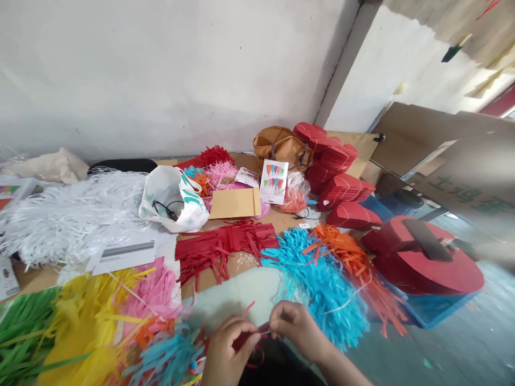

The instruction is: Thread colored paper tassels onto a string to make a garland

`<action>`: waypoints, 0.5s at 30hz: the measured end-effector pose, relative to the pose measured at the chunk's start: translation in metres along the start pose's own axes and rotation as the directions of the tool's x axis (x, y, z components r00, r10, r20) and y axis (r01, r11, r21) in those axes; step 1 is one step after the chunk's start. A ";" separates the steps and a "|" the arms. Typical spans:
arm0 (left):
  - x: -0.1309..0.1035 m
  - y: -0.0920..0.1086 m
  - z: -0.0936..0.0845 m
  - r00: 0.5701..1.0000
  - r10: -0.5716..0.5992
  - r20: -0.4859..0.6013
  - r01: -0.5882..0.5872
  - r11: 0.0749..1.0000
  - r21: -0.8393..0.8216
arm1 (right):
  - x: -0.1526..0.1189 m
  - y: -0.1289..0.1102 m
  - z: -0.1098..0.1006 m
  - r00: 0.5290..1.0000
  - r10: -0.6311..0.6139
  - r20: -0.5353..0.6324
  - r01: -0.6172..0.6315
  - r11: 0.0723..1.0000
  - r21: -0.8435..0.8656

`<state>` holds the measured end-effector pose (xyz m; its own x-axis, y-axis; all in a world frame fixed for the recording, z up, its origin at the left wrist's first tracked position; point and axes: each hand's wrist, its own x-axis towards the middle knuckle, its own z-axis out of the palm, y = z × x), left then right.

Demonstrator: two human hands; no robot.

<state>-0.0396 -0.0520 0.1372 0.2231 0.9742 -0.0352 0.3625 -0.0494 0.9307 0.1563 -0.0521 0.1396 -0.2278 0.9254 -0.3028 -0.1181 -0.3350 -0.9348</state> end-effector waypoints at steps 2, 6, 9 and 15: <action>-0.001 -0.003 0.002 0.997 -0.074 -0.012 0.073 0.996 -0.042 | 0.000 -0.003 -0.001 0.999 -0.022 0.038 0.021 0.999 0.041; -0.005 -0.010 0.011 0.972 -0.234 -0.003 0.227 0.948 -0.221 | 0.000 -0.004 0.007 0.998 -0.061 0.031 0.059 0.997 0.046; -0.008 -0.014 0.018 0.978 -0.209 -0.004 0.200 0.943 -0.265 | 0.001 0.001 0.012 0.986 -0.163 -0.038 0.158 0.980 -0.117; -0.008 -0.012 0.010 0.795 0.554 -0.249 -0.465 0.819 0.337 | -0.002 0.005 0.016 0.896 -0.440 -0.062 0.408 0.869 -0.281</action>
<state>-0.0364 -0.0616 0.1224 0.1530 0.8017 0.5779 0.4981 -0.5676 0.6556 0.1406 -0.0587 0.1381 -0.0921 0.9874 0.1289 0.0759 0.1360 -0.9878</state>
